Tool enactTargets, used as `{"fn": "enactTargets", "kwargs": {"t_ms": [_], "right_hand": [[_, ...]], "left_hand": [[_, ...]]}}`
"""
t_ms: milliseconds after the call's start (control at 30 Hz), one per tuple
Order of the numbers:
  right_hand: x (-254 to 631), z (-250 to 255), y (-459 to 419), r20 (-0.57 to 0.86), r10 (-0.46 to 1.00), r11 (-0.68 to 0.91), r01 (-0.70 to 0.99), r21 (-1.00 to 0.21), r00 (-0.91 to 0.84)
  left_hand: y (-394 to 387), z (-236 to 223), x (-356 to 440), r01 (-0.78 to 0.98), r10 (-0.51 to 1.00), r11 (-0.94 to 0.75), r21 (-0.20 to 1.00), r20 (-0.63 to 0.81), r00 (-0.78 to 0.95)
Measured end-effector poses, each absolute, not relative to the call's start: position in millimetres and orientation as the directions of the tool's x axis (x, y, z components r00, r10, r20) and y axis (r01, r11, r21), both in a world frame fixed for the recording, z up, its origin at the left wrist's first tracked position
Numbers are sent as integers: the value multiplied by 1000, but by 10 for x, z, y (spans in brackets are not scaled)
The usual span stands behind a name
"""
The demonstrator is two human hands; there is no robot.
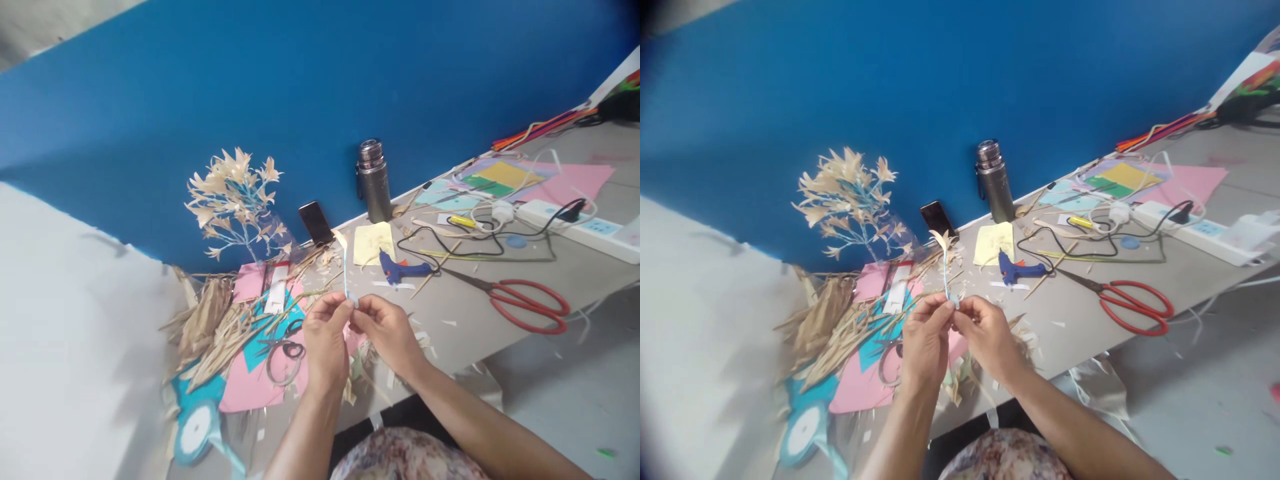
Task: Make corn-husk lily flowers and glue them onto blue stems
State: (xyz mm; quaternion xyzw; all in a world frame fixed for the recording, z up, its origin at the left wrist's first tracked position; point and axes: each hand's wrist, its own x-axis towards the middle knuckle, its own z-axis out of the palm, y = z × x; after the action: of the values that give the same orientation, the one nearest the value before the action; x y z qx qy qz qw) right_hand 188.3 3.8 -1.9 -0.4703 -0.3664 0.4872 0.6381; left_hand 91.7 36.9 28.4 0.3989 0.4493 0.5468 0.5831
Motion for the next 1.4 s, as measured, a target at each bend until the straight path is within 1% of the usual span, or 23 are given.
{"fn": "enactTargets", "kwargs": {"t_ms": [100, 167, 233, 433, 467, 533, 567, 633, 700, 733, 833, 900, 967, 1033, 1100, 1167, 1200, 1233, 1267, 1333, 1400], "right_hand": [[1869, -47, 43, 59, 966, 110, -190, -976, 253], [1855, -66, 56, 49, 970, 103, -218, -971, 238], [1853, -77, 74, 9, 978, 70, -285, -956, 208], [1939, -26, 84, -55, 998, -51, -411, -910, -3], [1972, -16, 80, -61, 996, -79, -403, -912, -58], [2069, -3, 83, -60, 992, -93, -309, -947, -114], [2133, 3, 92, -50, 995, -69, -238, -969, -84], [2275, 25, 126, -4, 997, 6, -130, -992, 77], [2405, 66, 172, 39, 973, 72, -138, -988, 226], [2452, 94, 195, 60, 964, 105, -163, -981, 260], [2506, 175, 242, 91, 948, 159, -203, -966, 306], [2493, 207, 250, 79, 940, 154, -206, -966, 333], [2477, 219, 242, 86, 938, 152, -176, -972, 337], [2473, 222, 228, 118, 937, 161, -110, -981, 328], [2479, 222, 219, 136, 940, 160, -52, -986, 314], [2491, 221, 219, 130, 942, 153, -53, -987, 308], [2499, 219, 222, 125, 944, 155, -75, -985, 305], [2507, 215, 227, 122, 946, 161, -106, -981, 300], [2515, 209, 231, 121, 949, 169, -143, -975, 291], [2534, 194, 238, 120, 961, 179, -227, -957, 249], [2548, 179, 241, 122, 977, 172, -310, -935, 174]], "left_hand": [[349, 313, 952, -334, 995, 87, 939, -99, -18], [341, 337, 967, -349, 996, 68, 934, -85, -32], [335, 353, 971, -352, 996, 69, 933, -82, -22], [316, 313, 922, -249, 989, 146, 957, -137, 55], [313, 300, 910, -230, 988, 150, 961, -141, 56], [305, 281, 886, -193, 992, 126, 973, -121, 40], [301, 275, 876, -163, 995, 96, 982, -93, 26], [287, 271, 862, -80, 1000, 11, 997, -12, -16], [267, 277, 857, 13, 997, -70, 997, 70, -43], [255, 281, 858, 58, 993, -101, 993, 104, -51], [216, 294, 860, 157, 982, -170, 973, 181, -60], [196, 297, 860, 171, 982, -172, 970, 183, -52], [180, 294, 860, 156, 986, -154, 976, 161, -35], [166, 287, 864, 159, 987, -152, 975, 159, -30], [154, 279, 872, 198, 980, -182, 963, 194, -42], [151, 273, 879, 223, 973, -209, 952, 225, -48], [156, 273, 881, 209, 976, -201, 957, 213, -37], [164, 276, 880, 170, 985, -169, 971, 173, -10], [176, 282, 877, 107, 994, -106, 989, 103, 36], [201, 307, 866, -43, 975, 106, 993, -96, 199], [219, 343, 854, -133, 866, 367, 921, -286, 409]]}}
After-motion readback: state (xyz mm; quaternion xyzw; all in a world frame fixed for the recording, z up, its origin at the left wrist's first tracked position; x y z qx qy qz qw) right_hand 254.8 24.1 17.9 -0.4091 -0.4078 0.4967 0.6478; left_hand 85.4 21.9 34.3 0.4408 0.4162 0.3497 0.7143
